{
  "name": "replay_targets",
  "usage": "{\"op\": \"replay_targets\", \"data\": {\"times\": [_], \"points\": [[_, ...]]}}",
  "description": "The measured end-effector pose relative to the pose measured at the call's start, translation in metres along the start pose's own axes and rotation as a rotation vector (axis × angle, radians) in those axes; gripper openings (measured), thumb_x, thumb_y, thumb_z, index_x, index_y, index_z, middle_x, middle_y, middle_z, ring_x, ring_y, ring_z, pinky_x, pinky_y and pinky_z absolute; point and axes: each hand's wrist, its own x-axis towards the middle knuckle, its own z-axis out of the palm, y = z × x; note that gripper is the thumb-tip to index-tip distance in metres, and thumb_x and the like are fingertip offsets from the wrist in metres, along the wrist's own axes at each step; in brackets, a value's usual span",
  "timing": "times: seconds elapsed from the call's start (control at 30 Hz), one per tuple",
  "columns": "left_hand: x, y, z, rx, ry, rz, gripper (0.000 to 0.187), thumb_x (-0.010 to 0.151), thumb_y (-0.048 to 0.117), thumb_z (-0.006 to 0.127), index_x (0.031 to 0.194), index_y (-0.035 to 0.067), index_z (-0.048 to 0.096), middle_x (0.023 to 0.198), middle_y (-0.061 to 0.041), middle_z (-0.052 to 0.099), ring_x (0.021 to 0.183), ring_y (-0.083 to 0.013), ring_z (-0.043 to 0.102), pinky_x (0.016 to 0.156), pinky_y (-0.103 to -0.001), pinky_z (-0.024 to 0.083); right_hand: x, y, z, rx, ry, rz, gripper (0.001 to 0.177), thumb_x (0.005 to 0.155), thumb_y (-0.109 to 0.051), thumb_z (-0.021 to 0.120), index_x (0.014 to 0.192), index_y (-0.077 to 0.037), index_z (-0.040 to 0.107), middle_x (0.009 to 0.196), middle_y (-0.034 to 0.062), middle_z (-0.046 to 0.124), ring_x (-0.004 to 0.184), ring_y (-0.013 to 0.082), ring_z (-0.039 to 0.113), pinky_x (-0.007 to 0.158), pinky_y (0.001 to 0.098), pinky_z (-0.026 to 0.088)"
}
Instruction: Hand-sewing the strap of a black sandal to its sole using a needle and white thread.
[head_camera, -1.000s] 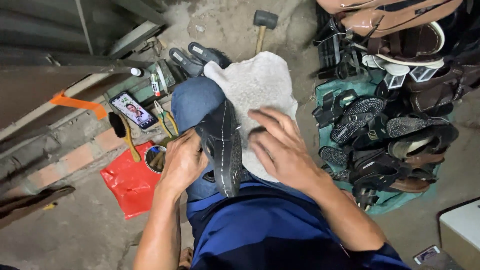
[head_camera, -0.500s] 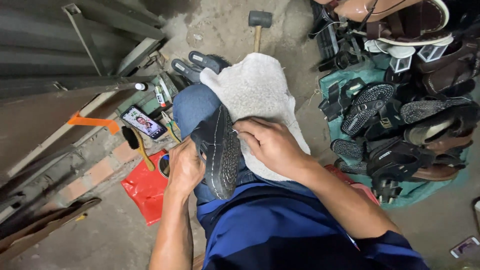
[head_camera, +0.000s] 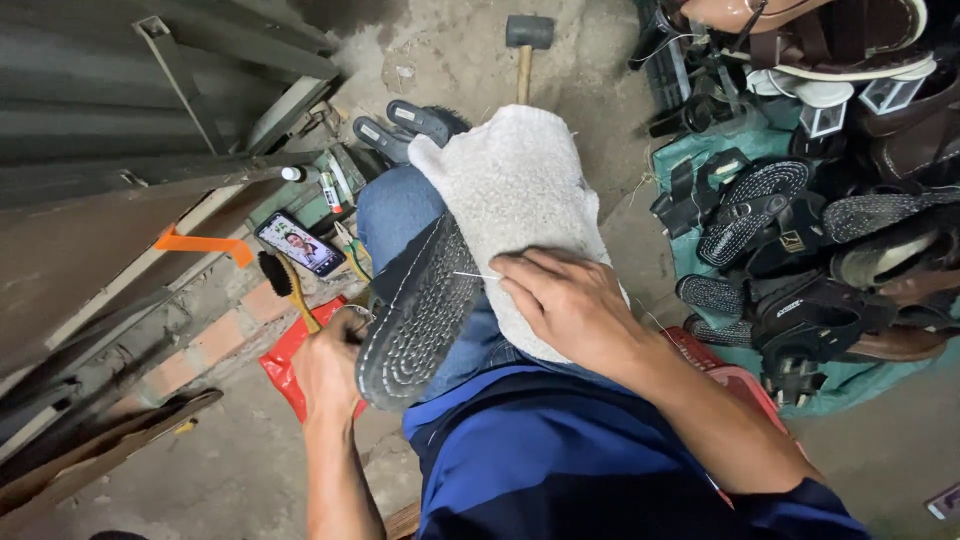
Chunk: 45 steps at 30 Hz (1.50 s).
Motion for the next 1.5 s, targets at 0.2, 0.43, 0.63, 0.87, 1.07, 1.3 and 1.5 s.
{"op": "replay_targets", "data": {"times": [0.2, 0.43, 0.63, 0.87, 1.07, 1.3, 1.5], "points": [[-0.036, 0.047, -0.020, -0.475, 0.184, 0.287, 0.030, 0.069, 0.028, 0.088, 0.069, 0.016, 0.061, 0.058, -0.009, 0.063, 0.058, -0.0310, 0.064, 0.058, -0.040, 0.051, -0.009, -0.005, 0.001, 0.205, -0.065, 0.055, 0.009, 0.090, -0.009, 0.061, 0.091, -0.014, 0.068, 0.065, 0.0037, 0.057, 0.064, 0.0288, 0.066, 0.056, 0.0394, 0.054], [-0.051, 0.098, -0.019, -0.538, 0.283, 0.387, 0.043, 0.066, 0.043, 0.097, 0.073, 0.016, 0.064, 0.061, -0.005, 0.070, 0.061, -0.0282, 0.071, 0.057, -0.037, 0.056, -0.046, 0.012, -0.022, 1.131, -0.043, 0.021, 0.010, 0.088, -0.012, 0.057, 0.082, -0.004, 0.060, 0.131, 0.0333, 0.060, 0.117, 0.0365, 0.060, 0.086, 0.0455, 0.052], [-0.063, 0.127, -0.043, -0.482, 0.280, 0.544, 0.049, 0.074, 0.053, 0.089, 0.075, 0.011, 0.063, 0.060, -0.011, 0.068, 0.063, -0.0331, 0.072, 0.057, -0.044, 0.057, -0.039, -0.004, -0.020, 0.341, 0.149, -0.023, 0.073, 0.075, -0.027, 0.086, 0.133, 0.005, 0.057, 0.138, 0.0249, 0.058, 0.131, 0.0418, 0.055, 0.096, 0.0439, 0.046], [-0.065, 0.115, -0.047, -0.700, 0.348, 0.681, 0.015, 0.090, 0.015, 0.079, 0.082, 0.013, 0.066, 0.073, -0.006, 0.075, 0.064, -0.0304, 0.073, 0.055, -0.035, 0.056, -0.030, 0.008, -0.019, 0.364, 0.133, 0.085, 0.054, 0.093, -0.025, 0.056, 0.134, 0.010, 0.056, 0.128, 0.0318, 0.060, 0.112, 0.0450, 0.063, 0.089, 0.0531, 0.051], [-0.047, 0.127, -0.024, -0.434, 0.607, 0.830, 0.006, 0.095, 0.015, 0.072, 0.099, 0.018, 0.075, 0.075, -0.004, 0.069, 0.064, -0.0275, 0.070, 0.054, -0.037, 0.056, -0.028, 0.009, -0.019, 0.384, 0.151, 0.077, 0.049, 0.093, -0.022, 0.056, 0.132, 0.008, 0.059, 0.127, 0.0294, 0.062, 0.117, 0.0431, 0.063, 0.098, 0.0550, 0.047], [-0.047, 0.128, -0.028, -0.745, 0.183, 0.858, 0.012, 0.083, 0.007, 0.072, 0.085, 0.018, 0.067, 0.058, -0.003, 0.058, 0.054, -0.0311, 0.065, 0.050, -0.039, 0.054, -0.033, 0.013, -0.014, 0.455, 0.166, 0.125, 0.051, 0.091, -0.022, 0.057, 0.132, 0.008, 0.058, 0.124, 0.0290, 0.063, 0.116, 0.0402, 0.063, 0.100, 0.0544, 0.046], [-0.056, 0.129, -0.034, -0.672, -0.032, 0.845, 0.013, 0.083, 0.015, 0.066, 0.074, 0.015, 0.056, 0.053, -0.010, 0.051, 0.051, -0.0377, 0.057, 0.050, -0.044, 0.046, -0.035, 0.010, -0.010, 0.463, 0.186, 0.103, 0.046, 0.095, -0.021, 0.052, 0.130, 0.008, 0.060, 0.123, 0.0276, 0.065, 0.114, 0.0390, 0.065, 0.098, 0.0509, 0.048]]}}
